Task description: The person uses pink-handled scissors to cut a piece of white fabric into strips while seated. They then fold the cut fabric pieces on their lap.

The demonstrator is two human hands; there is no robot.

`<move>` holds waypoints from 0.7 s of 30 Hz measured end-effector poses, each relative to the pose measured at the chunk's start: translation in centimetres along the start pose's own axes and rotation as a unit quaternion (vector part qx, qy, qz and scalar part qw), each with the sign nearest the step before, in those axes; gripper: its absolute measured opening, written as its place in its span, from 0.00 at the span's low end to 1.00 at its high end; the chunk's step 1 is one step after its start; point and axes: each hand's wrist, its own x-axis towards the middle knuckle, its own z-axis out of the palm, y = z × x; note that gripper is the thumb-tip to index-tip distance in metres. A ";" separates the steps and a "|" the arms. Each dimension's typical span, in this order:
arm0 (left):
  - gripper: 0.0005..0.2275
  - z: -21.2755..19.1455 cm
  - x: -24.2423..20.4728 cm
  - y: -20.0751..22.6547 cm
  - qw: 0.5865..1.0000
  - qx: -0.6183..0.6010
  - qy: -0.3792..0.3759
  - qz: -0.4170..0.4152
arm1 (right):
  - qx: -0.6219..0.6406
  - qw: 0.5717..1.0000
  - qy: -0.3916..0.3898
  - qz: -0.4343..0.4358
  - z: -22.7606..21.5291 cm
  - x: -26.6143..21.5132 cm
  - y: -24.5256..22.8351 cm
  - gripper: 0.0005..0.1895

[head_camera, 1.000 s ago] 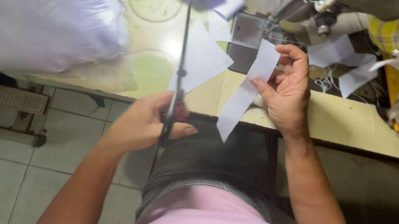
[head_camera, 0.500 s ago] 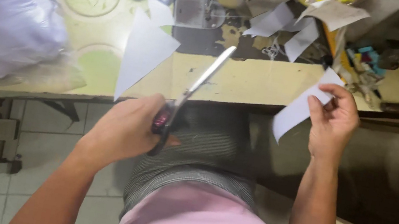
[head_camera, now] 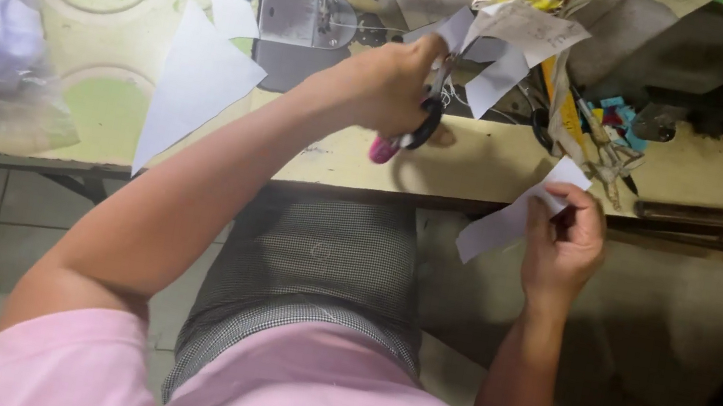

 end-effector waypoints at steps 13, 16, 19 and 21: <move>0.18 1.2 1.2 1.2 0.999 -0.023 0.030 0.006 | -0.028 0.999 -0.020 0.002 -3.5 -0.6 2.9 0.12; 0.37 2.7 -2.4 -1.2 0.997 -0.025 0.033 0.065 | -0.020 0.999 -0.027 -0.016 -3.6 -0.4 3.2 0.13; 0.49 4.2 -5.4 -2.5 0.996 -0.046 -0.036 0.072 | -0.005 0.999 -0.041 -0.017 -2.9 -0.6 3.2 0.13; 0.48 4.6 -7.0 -2.5 0.992 -0.068 -0.100 0.037 | 0.008 0.999 -0.046 -0.019 -2.4 -0.8 3.2 0.12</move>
